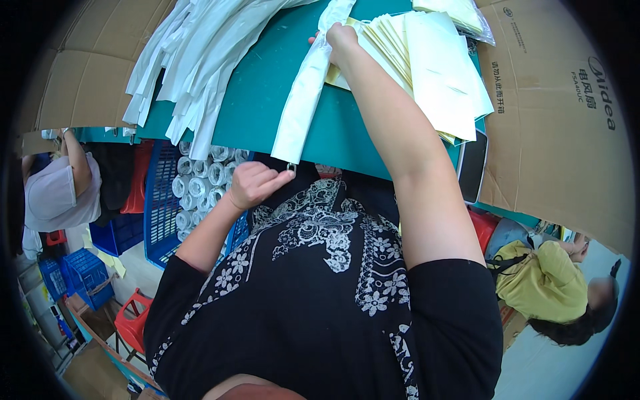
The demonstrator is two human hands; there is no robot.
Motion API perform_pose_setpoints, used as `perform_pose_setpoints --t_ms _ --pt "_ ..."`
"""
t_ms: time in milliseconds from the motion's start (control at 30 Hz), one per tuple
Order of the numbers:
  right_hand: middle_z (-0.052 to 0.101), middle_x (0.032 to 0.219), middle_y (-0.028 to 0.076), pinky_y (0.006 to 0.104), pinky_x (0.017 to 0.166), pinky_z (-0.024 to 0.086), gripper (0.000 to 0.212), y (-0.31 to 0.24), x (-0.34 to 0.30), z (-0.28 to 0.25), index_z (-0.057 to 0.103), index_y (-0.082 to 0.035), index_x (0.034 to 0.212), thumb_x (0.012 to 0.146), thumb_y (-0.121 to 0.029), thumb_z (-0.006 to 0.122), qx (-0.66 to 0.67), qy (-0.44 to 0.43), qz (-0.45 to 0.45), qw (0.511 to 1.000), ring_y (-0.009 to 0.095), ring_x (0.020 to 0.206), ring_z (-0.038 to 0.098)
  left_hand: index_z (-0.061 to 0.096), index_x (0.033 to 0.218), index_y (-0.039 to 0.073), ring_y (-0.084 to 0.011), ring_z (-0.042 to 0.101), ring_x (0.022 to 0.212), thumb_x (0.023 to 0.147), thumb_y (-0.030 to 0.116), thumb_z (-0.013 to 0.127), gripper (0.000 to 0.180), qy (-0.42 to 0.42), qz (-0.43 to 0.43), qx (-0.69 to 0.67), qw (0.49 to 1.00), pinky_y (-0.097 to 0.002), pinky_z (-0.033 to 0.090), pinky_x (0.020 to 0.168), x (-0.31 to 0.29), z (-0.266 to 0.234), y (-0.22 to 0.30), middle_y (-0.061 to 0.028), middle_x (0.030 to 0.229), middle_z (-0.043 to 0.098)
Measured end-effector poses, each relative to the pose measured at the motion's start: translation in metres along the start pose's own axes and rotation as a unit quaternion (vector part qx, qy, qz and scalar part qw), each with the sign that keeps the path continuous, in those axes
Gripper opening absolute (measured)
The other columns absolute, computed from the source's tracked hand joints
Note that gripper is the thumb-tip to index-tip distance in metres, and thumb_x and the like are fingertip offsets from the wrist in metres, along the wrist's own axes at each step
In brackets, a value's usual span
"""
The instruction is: Folding long white bands and inserting them into paper sleeves at a factory workbench.
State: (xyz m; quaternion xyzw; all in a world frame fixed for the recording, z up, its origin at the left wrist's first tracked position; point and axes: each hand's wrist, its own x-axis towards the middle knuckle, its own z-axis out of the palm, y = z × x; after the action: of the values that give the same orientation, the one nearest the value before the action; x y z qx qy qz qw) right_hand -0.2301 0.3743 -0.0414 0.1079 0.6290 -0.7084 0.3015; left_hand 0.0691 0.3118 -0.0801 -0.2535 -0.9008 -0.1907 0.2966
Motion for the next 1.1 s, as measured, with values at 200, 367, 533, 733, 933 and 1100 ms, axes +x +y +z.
perform_pose_setpoints --t_ms 200,367,533,733,933,1100 --pt "0.055 0.094 0.016 0.0467 0.073 0.053 0.036 0.000 0.005 -0.002 0.037 0.005 0.121 0.098 -0.022 0.032 0.015 -0.011 0.007 1.000 0.028 0.079 0.062 0.054 0.120 0.026 -0.0194 0.045 0.105 0.073 0.016 0.065 0.049 -0.088 -0.006 0.106 0.990 -0.0379 0.039 0.086 0.001 -0.021 -0.001 -0.0023 0.114 0.045" --pt "0.057 0.095 0.014 0.0466 0.075 0.052 0.034 0.000 0.003 -0.004 0.040 0.004 0.120 0.098 -0.022 0.037 -0.001 -0.022 0.011 1.000 0.027 0.081 0.062 0.050 0.125 0.019 -0.0193 0.036 0.128 0.079 0.014 0.051 0.046 -0.187 -0.053 0.148 0.970 -0.0403 0.024 0.108 0.045 -0.014 -0.021 0.0002 0.132 0.045" --pt "0.060 0.099 0.014 0.0451 0.079 0.051 0.032 -0.013 0.015 -0.020 0.040 0.001 0.120 0.098 -0.021 0.036 0.057 -0.044 0.068 0.995 0.025 0.085 0.062 0.055 0.117 0.011 -0.0192 0.046 0.121 0.077 0.012 0.055 0.040 -0.155 0.015 0.068 0.985 -0.0373 0.034 0.103 0.050 -0.012 -0.030 -0.0023 0.123 0.054" --pt "0.061 0.100 0.013 0.0416 0.080 0.051 0.032 -0.020 -0.001 -0.033 0.042 0.000 0.120 0.097 -0.023 0.040 0.093 -0.105 0.107 0.984 0.022 0.085 0.062 0.058 0.111 0.009 -0.0198 0.055 0.110 0.072 0.014 0.063 0.039 -0.213 0.068 -0.033 0.974 -0.0400 0.040 0.098 0.076 -0.026 -0.026 -0.0044 0.114 0.059" --pt "0.062 0.100 0.009 0.0308 0.082 0.049 0.029 -0.013 -0.059 -0.061 0.050 -0.005 0.114 0.093 -0.025 0.051 -0.023 -0.191 0.099 0.976 0.016 0.086 0.062 0.061 0.103 0.005 -0.0225 0.060 0.100 0.071 0.013 0.060 0.033 -0.085 0.041 -0.084 0.992 -0.0401 0.044 0.092 0.099 -0.035 0.006 -0.0073 0.104 0.063" --pt "0.063 0.098 0.008 0.0275 0.075 0.052 0.030 0.000 -0.090 -0.083 0.052 0.000 0.112 0.087 -0.014 0.060 -0.109 -0.228 0.054 0.966 0.015 0.085 0.062 0.062 0.096 0.003 -0.0269 0.063 0.096 0.073 0.010 0.060 0.025 -0.023 0.055 -0.092 0.994 -0.0363 0.051 0.080 0.104 -0.029 0.029 -0.0115 0.100 0.065"
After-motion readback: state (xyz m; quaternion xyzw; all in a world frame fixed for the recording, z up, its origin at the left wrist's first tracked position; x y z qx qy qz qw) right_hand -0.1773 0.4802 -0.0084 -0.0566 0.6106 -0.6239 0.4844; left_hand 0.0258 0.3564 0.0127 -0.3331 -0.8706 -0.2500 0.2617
